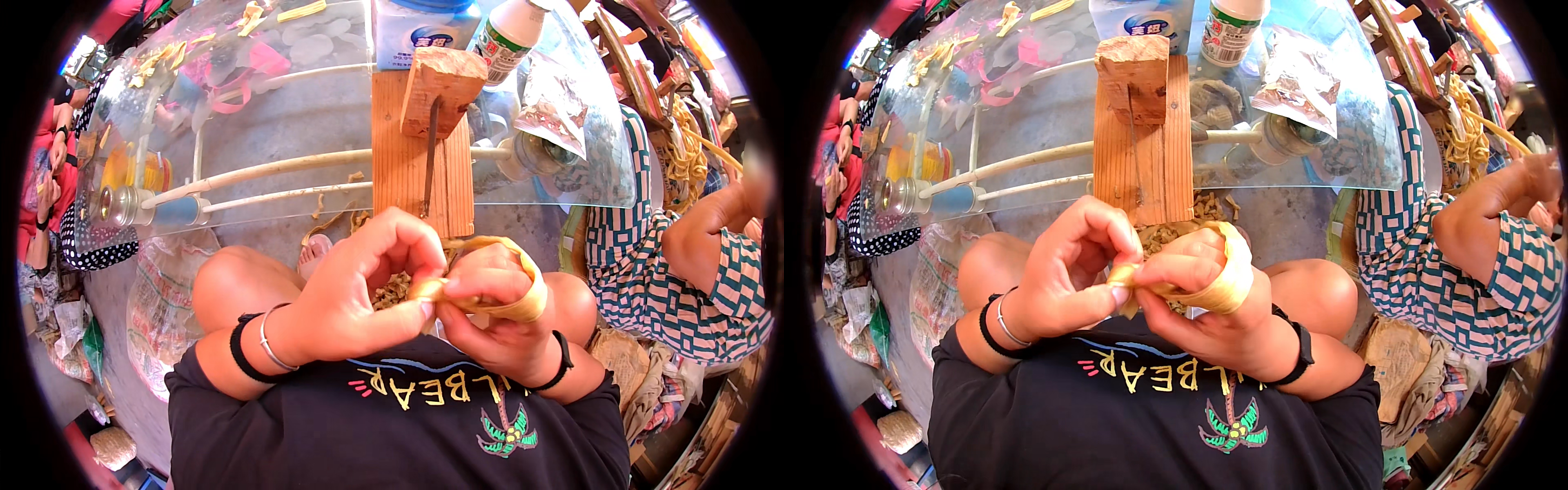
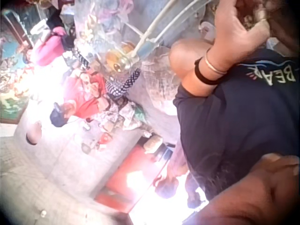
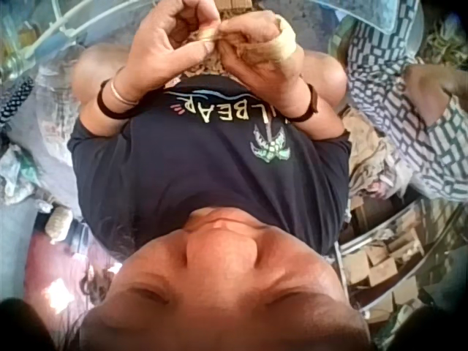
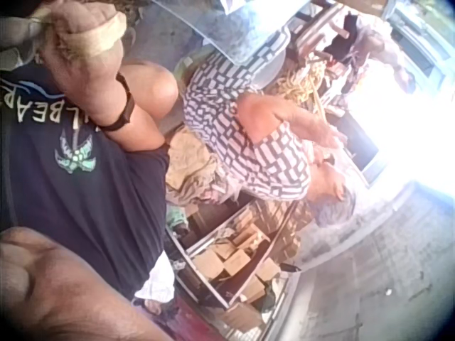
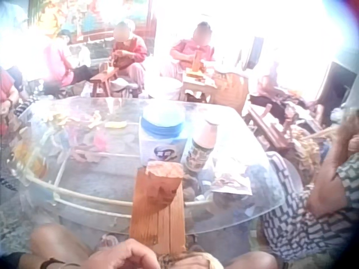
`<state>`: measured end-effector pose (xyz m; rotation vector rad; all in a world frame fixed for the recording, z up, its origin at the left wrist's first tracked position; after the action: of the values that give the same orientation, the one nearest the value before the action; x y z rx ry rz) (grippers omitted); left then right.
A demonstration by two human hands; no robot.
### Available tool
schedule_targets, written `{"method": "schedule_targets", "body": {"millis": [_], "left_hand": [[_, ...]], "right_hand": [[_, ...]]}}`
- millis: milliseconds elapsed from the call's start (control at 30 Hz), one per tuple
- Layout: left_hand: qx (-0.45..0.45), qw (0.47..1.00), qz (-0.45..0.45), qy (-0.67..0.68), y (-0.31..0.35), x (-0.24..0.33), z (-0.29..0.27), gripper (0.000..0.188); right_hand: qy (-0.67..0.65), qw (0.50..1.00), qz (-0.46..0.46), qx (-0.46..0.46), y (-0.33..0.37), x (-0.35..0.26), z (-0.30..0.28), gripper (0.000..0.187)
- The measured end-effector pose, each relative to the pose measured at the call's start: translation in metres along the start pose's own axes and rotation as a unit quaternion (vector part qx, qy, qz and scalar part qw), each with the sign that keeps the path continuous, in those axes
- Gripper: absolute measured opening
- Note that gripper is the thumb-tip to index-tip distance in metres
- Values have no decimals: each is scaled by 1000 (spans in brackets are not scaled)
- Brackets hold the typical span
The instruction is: The person is by hand wrapping and tying dried plant husks around small clusters of filling using a wooden block with a vertical metal pin as a guide.
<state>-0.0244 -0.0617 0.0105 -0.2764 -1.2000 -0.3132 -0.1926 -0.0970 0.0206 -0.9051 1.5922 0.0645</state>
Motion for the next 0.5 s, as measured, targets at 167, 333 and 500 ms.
{"method": "schedule_targets", "body": {"millis": [167,333,500], "left_hand": [[61,932,147,-325,0,9,15,35],[69,888,246,-383,8,18,15,36],[-22,895,173,-411,6,17,11,12]], "right_hand": [[175,983,2,58,5,5,0,34],[106,990,-44,78,7,1,-2,35],[22,998,-20,-49,3,-10,-8,38]]}}
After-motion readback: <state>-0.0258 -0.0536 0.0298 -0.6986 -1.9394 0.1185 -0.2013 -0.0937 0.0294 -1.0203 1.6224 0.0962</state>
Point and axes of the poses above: each hand's wrist, its own y-axis away from the middle knuckle, its own z-axis out of the palm, x = y × z, the point moved 3 cm from there along -y, towards the middle knuckle, and after that the axes turned 6 degrees about -x, right-handed, at the moved point
